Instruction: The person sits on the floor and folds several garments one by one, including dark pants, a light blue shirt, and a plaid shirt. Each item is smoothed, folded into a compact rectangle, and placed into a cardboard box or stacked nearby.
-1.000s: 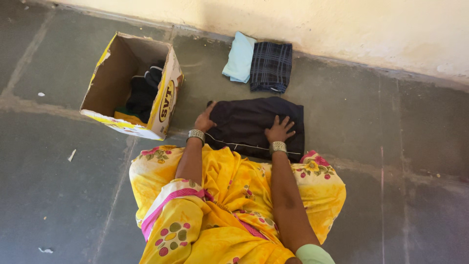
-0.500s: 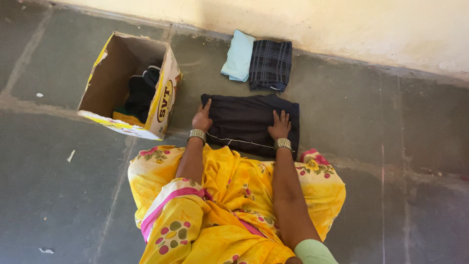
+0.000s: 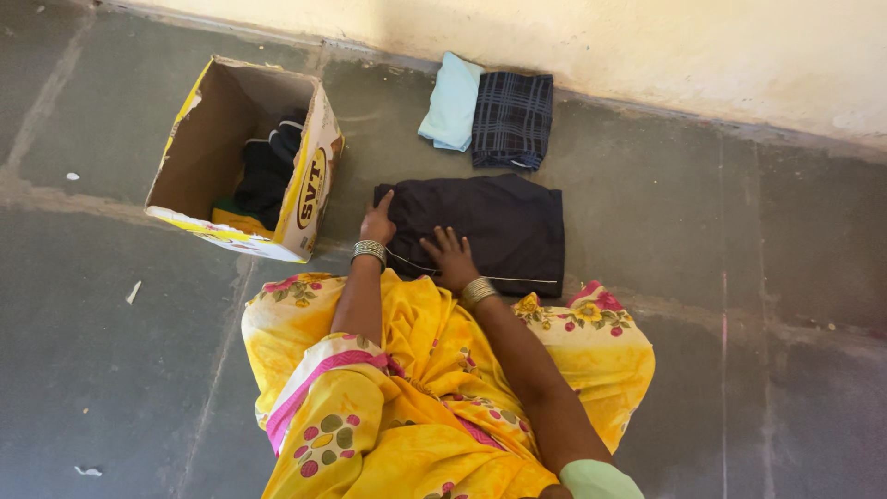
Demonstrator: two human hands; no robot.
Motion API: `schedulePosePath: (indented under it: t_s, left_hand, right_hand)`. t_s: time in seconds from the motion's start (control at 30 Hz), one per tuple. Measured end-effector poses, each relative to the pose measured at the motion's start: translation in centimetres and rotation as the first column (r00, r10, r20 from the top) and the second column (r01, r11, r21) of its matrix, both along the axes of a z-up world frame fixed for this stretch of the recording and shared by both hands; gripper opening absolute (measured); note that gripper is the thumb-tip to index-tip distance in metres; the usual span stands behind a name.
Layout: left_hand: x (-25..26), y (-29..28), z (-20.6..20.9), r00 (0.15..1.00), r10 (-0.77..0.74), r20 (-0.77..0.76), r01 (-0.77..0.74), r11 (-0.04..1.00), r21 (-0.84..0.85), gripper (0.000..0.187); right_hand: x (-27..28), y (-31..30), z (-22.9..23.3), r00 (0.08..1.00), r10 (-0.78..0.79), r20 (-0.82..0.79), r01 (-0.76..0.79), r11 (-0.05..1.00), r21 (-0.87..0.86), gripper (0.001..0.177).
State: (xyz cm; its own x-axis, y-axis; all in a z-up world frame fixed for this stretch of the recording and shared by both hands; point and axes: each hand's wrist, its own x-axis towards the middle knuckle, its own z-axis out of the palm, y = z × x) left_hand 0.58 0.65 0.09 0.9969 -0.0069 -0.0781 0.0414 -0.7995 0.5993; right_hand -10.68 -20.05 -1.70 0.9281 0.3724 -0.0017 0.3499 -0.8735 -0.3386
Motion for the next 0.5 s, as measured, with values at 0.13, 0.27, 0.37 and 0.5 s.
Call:
schedulePosePath:
  t_s: [0.13, 0.27, 0.37, 0.5]
  left_hand:
    - [0.1, 0.1, 0.1, 0.998, 0.025, -0.062, -0.029, 0.998, -0.056, 0.089]
    - [0.4, 0.8, 0.2, 0.997, 0.051, 0.058, -0.043, 0.989, -0.138, 0.090]
    - [0.1, 1.0, 0.2, 0.977, 0.069, 0.200, -0.026, 0.978, -0.208, 0.092]
    - [0.6, 0.8, 0.8, 0.982, 0.102, 0.161, -0.087, 0.992, -0.096, 0.096]
  right_hand:
    - [0.8, -5.6, 1.0, 0.951, -0.306, 0.049, 0.296, 0.944, 0.147, 0.086]
    - [1.9, -11.6, 2.5, 0.507, -0.741, -0.440, 0.698, 0.652, -0.295, 0.103]
    - [2.1, -13.7, 2.8, 0.502, -0.743, -0.442, 0.731, 0.638, -0.243, 0.099]
    - [2.5, -14.1, 3.2, 0.552, -0.742, -0.380, 0.708, 0.658, -0.255, 0.106]
